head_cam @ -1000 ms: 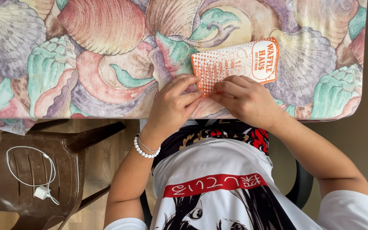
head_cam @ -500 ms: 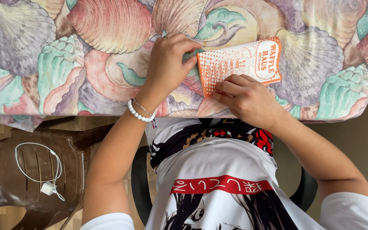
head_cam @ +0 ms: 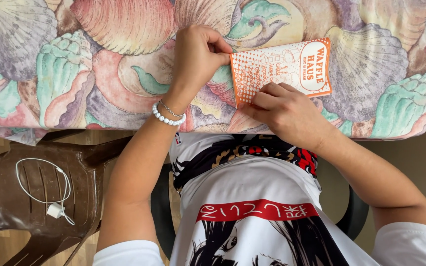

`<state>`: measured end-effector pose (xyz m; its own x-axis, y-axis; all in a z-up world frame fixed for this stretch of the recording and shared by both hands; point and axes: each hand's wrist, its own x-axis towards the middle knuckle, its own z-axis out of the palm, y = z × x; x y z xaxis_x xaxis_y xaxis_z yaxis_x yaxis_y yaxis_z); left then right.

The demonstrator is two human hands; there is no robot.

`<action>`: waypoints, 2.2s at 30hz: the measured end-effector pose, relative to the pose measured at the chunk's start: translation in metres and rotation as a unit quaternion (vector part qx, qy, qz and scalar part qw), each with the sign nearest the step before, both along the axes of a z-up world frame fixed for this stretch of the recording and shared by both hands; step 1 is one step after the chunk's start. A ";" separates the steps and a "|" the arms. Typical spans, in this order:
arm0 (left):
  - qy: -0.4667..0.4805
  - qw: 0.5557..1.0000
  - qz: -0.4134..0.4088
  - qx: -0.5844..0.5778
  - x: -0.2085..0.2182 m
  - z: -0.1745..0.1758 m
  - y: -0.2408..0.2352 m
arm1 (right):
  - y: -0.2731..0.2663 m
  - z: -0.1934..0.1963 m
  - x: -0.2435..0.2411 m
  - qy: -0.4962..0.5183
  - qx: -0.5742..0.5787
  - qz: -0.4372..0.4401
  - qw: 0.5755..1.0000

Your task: The person folds small orange and white paper packets labeled 'Waffle Haus' on a table with a seashell-patterned tablecloth. They fold the top edge down, crease it, then fold the sides inward to form a compact packet, repeating the process for multiple units.

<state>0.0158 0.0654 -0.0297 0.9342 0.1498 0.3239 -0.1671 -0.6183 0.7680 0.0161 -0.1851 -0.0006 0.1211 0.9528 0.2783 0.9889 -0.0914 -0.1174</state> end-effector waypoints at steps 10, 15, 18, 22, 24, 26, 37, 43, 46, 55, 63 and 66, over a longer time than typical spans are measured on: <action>0.057 0.998 -0.023 0.000 0.005 -0.002 0.009 | -0.002 -0.010 -0.006 -0.002 0.052 -0.018 0.999; 0.057 0.998 -0.018 0.013 0.004 0.000 0.007 | 0.000 -0.009 -0.006 -0.015 0.059 -0.025 0.998; 0.030 0.999 -0.021 0.015 0.002 -0.001 0.006 | 0.001 -0.007 -0.007 -0.009 0.061 -0.026 0.998; 0.022 0.999 -0.022 0.010 0.003 -0.002 0.004 | 0.000 -0.008 -0.007 -0.007 0.046 -0.024 0.999; 0.018 1.000 -0.010 0.017 0.004 -0.005 0.003 | 0.000 -0.007 -0.008 -0.008 0.044 -0.030 0.999; 0.016 1.000 -0.011 0.012 0.005 -0.003 0.001 | 0.001 -0.006 -0.007 -0.008 0.044 -0.029 0.999; -0.036 0.946 0.022 0.322 -0.063 0.026 -0.029 | 0.001 -0.008 -0.007 -0.001 0.052 -0.028 0.998; 0.055 0.934 -0.011 0.353 -0.074 0.030 -0.027 | 0.002 -0.007 -0.007 0.013 0.052 -0.024 0.998; 0.076 0.931 -0.010 0.358 -0.072 0.028 -0.024 | 0.001 -0.008 -0.006 0.004 0.046 -0.033 0.998; 0.090 0.933 0.001 0.347 -0.075 0.031 -0.028 | 0.001 -0.007 -0.006 0.002 0.043 -0.034 0.999; 0.014 0.920 -0.158 0.359 -0.083 0.019 -0.026 | -0.002 -0.011 -0.004 0.008 0.036 -0.028 0.999; 0.004 0.928 -0.156 0.340 -0.083 0.018 -0.027 | 0.001 -0.001 -0.004 0.085 0.096 0.000 0.992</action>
